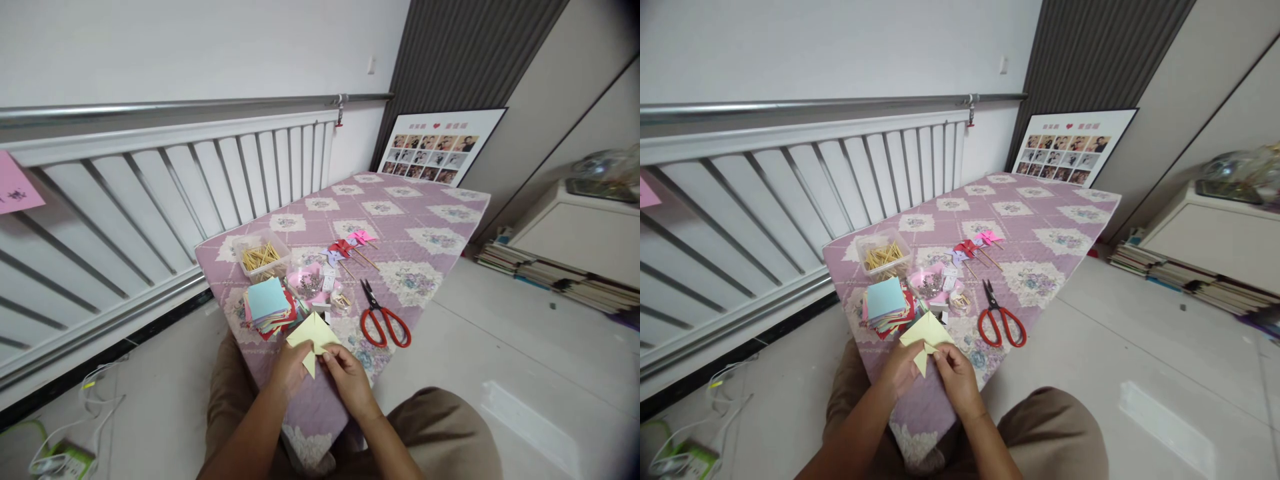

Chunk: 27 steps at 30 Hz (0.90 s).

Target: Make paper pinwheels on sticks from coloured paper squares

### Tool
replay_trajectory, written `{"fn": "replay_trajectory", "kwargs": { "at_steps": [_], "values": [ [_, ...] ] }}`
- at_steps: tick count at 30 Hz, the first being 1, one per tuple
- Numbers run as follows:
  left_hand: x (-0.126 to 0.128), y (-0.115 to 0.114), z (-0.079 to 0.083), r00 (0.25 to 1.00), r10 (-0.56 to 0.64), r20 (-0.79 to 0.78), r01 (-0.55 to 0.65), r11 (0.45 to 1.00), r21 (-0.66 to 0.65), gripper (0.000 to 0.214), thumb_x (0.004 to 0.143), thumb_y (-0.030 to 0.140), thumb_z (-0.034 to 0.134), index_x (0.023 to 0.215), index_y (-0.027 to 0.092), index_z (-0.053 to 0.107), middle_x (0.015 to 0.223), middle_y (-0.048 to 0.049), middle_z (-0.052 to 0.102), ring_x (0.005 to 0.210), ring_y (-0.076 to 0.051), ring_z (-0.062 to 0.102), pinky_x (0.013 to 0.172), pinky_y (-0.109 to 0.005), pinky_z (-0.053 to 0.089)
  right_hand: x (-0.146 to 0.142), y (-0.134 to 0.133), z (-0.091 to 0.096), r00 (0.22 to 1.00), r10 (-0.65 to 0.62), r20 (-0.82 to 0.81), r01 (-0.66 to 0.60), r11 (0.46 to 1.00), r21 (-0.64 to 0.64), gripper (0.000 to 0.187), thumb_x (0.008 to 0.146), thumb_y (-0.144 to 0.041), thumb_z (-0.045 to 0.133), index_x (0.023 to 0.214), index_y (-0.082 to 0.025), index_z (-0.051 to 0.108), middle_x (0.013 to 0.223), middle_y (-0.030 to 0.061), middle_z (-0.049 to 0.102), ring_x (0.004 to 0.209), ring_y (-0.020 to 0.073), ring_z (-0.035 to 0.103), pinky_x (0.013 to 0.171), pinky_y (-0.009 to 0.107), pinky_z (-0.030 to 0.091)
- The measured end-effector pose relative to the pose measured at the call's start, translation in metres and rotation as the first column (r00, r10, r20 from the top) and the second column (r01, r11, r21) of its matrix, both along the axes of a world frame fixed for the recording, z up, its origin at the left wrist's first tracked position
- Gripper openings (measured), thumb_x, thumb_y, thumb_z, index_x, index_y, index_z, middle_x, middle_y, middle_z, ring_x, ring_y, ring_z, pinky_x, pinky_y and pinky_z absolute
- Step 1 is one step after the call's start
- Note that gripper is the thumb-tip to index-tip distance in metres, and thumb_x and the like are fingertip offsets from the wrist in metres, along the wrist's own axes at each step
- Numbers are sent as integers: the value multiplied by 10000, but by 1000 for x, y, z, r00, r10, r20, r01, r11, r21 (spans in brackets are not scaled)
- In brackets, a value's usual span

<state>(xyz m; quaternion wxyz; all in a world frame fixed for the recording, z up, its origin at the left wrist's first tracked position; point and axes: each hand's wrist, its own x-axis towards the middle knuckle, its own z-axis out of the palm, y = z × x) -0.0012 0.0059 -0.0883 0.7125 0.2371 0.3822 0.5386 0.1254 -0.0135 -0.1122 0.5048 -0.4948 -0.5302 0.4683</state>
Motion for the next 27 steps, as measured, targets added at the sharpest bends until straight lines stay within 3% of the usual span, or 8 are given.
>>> {"fn": "replay_trajectory", "kwargs": {
  "at_steps": [4,10,27],
  "values": [
    [2,-1,4,1000,-28,-3,28,1000,-2,379,647,269,738,1014,193,683,1009,-84,726,929,-258,667,789,-334,510,0,2,2,1000,2,-4,-2,1000,-31,344,811,-513,614,679,-195,622,631,-1,613,613,171,556,598,267,453],
    [0,-1,-4,1000,-27,-1,27,1000,4,394,657,263,738,1039,189,680,1026,-89,725,927,-259,671,804,-346,509,-2,3,-1,1000,-4,-18,3,997,-77,326,802,-501,612,671,-204,587,623,-13,623,573,163,568,570,256,444],
    [-3,-2,-12,998,-34,-53,33,999,-13,418,617,281,771,1009,160,693,938,-100,740,867,-277,679,771,-366,519,-6,3,-11,995,-99,6,99,993,-69,277,807,-442,600,658,-216,541,586,-20,566,548,165,543,566,274,473]
  ]
}}
